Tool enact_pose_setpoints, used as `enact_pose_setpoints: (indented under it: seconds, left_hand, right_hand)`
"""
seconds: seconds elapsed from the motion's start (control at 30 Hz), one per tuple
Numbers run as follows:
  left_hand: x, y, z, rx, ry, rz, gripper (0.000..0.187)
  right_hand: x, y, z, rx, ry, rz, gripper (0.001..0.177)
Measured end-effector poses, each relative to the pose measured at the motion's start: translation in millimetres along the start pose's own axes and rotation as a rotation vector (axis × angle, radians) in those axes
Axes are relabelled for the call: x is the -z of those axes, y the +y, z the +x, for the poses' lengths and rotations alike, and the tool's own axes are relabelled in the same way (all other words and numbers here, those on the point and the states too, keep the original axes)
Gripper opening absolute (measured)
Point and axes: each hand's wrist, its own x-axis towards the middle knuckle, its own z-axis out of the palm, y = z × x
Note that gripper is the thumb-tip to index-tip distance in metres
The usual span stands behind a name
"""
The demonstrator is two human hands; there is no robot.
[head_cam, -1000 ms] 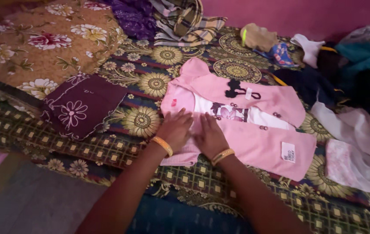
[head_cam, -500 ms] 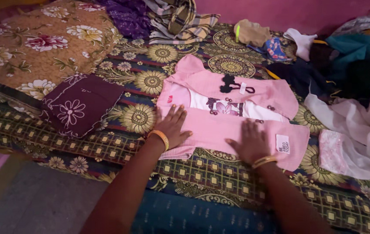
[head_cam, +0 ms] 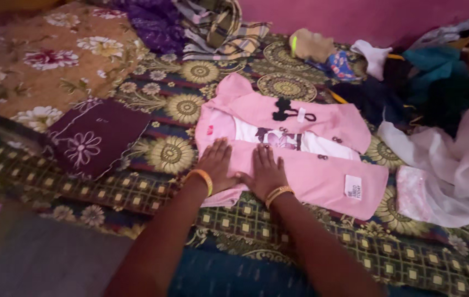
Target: The person folds a pink garment on a bed by laying it flat, smoothing it, and bringing the edges together to form a rectangle.
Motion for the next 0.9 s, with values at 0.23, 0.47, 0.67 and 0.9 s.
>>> enact_pose_setpoints:
  seconds: [0.23,0.47,0.67,0.9]
  left_hand:
    - [0,0,-3,0.009,0.023,0.021,0.113]
    - [-12,-4,-1,0.022,0.040,0.026,0.112]
    - [-22,-11,0,-0.044,0.111,0.054,0.111]
    - [8,-18,-29,-0.057,0.133,-0.047,0.106]
  right_hand:
    - [-3,106,-56,-0.113,-0.017,-0.046,0.103]
    - [-28,179,-70,-0.004,0.111,-0.074,0.102]
    - [-39,183,-61,0.006,0.161,-0.072,0.101]
    - [-26,121,-61,0.264,0.529,0.172,0.076]
